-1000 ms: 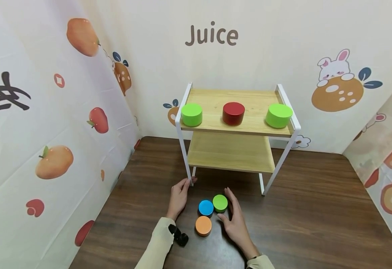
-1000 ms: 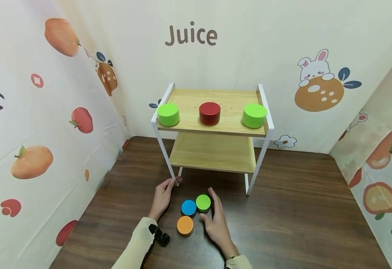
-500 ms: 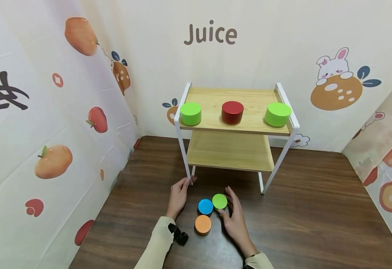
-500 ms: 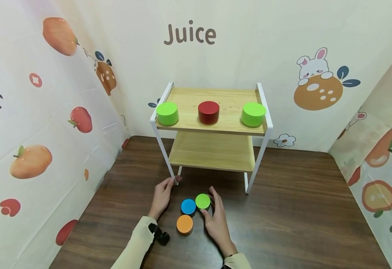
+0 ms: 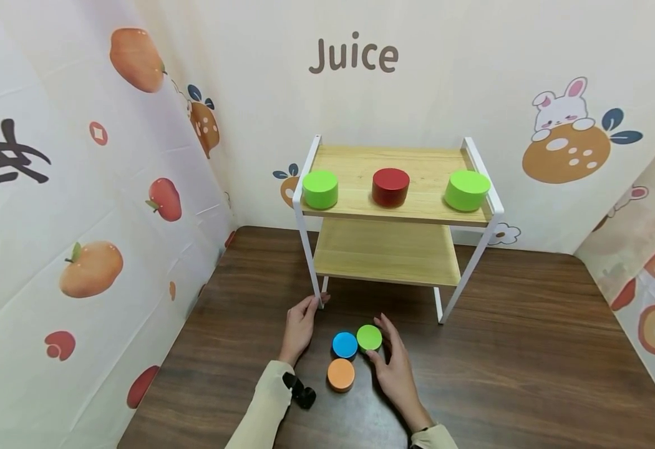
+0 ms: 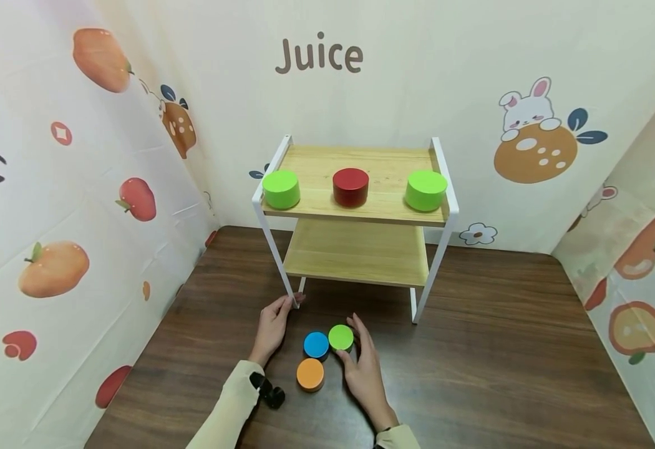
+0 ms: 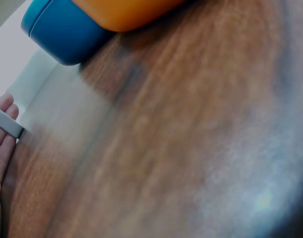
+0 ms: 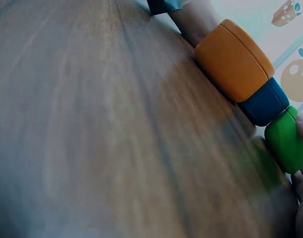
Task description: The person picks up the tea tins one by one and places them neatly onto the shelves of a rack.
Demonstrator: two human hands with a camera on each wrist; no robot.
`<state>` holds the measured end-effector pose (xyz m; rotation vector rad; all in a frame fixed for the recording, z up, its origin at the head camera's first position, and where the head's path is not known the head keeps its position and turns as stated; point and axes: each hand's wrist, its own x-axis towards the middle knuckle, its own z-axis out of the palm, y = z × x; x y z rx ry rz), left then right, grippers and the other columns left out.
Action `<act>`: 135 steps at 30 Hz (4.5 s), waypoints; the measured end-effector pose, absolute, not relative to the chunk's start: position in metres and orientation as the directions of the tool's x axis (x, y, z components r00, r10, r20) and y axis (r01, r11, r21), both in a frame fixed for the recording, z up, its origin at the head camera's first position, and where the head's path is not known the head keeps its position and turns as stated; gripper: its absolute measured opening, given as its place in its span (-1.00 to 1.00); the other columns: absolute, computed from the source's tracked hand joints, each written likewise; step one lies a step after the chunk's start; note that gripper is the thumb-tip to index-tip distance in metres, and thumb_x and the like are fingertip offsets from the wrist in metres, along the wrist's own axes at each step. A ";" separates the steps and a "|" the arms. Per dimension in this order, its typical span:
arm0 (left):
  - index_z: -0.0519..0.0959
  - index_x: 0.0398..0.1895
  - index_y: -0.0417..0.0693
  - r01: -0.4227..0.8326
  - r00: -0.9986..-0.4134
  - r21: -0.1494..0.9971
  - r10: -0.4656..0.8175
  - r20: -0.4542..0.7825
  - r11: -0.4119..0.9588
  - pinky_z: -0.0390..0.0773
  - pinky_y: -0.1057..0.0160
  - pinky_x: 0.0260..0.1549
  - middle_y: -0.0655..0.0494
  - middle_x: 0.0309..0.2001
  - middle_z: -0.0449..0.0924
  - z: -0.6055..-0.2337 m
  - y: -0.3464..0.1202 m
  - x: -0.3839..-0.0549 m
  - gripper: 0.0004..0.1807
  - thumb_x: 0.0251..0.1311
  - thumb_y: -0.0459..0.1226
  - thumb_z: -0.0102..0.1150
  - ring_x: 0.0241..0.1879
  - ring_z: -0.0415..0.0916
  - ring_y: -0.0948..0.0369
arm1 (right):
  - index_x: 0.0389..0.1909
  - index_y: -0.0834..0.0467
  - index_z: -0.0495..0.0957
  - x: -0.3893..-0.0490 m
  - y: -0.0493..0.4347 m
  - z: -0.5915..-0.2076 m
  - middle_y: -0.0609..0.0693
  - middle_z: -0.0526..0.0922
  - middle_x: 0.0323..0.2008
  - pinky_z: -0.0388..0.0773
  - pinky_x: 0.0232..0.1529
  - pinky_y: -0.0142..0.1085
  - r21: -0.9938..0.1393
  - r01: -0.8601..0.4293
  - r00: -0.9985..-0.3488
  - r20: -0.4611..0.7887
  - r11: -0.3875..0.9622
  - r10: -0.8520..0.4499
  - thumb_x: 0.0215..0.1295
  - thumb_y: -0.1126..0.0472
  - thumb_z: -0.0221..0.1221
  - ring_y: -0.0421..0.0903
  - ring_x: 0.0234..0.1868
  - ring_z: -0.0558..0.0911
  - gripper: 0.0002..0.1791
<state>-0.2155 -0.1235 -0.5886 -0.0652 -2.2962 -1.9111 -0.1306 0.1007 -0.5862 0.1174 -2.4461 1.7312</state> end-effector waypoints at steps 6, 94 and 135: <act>0.68 0.20 -0.30 0.095 -0.992 0.976 -0.068 0.110 0.194 0.47 -0.24 0.37 -0.18 0.13 0.77 -0.578 -0.121 -0.218 -0.61 0.67 -0.23 -0.06 0.30 0.62 -0.13 | 0.50 0.20 0.42 -0.131 0.108 -0.579 0.13 0.60 0.32 0.49 0.37 0.22 -0.871 -0.169 -0.984 0.175 0.462 -0.029 0.23 0.48 0.41 0.18 0.39 0.55 -0.21; 0.74 0.18 -0.04 0.101 -0.991 0.975 -0.063 0.115 0.196 0.55 -0.14 0.33 0.03 0.10 0.80 -0.588 -0.126 -0.209 -0.58 0.64 -0.03 -0.02 0.25 0.68 0.04 | 0.67 0.12 0.15 -0.134 0.084 -0.590 0.11 0.40 0.56 0.62 0.32 -0.03 -0.919 -0.279 -0.949 0.221 0.278 -0.224 0.49 0.17 0.29 0.07 0.30 0.67 -0.18; 0.74 0.16 -0.11 0.154 -0.985 0.964 -0.047 0.168 0.219 0.61 0.10 0.28 0.06 0.07 0.82 -0.587 -0.126 -0.214 -0.55 0.64 -0.03 -0.02 0.23 0.69 0.07 | 0.29 0.15 0.65 -0.191 0.148 -0.435 0.11 0.74 0.14 0.54 0.18 -0.50 -0.679 -0.589 -0.803 0.552 0.440 -0.224 0.26 0.39 0.44 -0.01 0.09 0.69 -0.45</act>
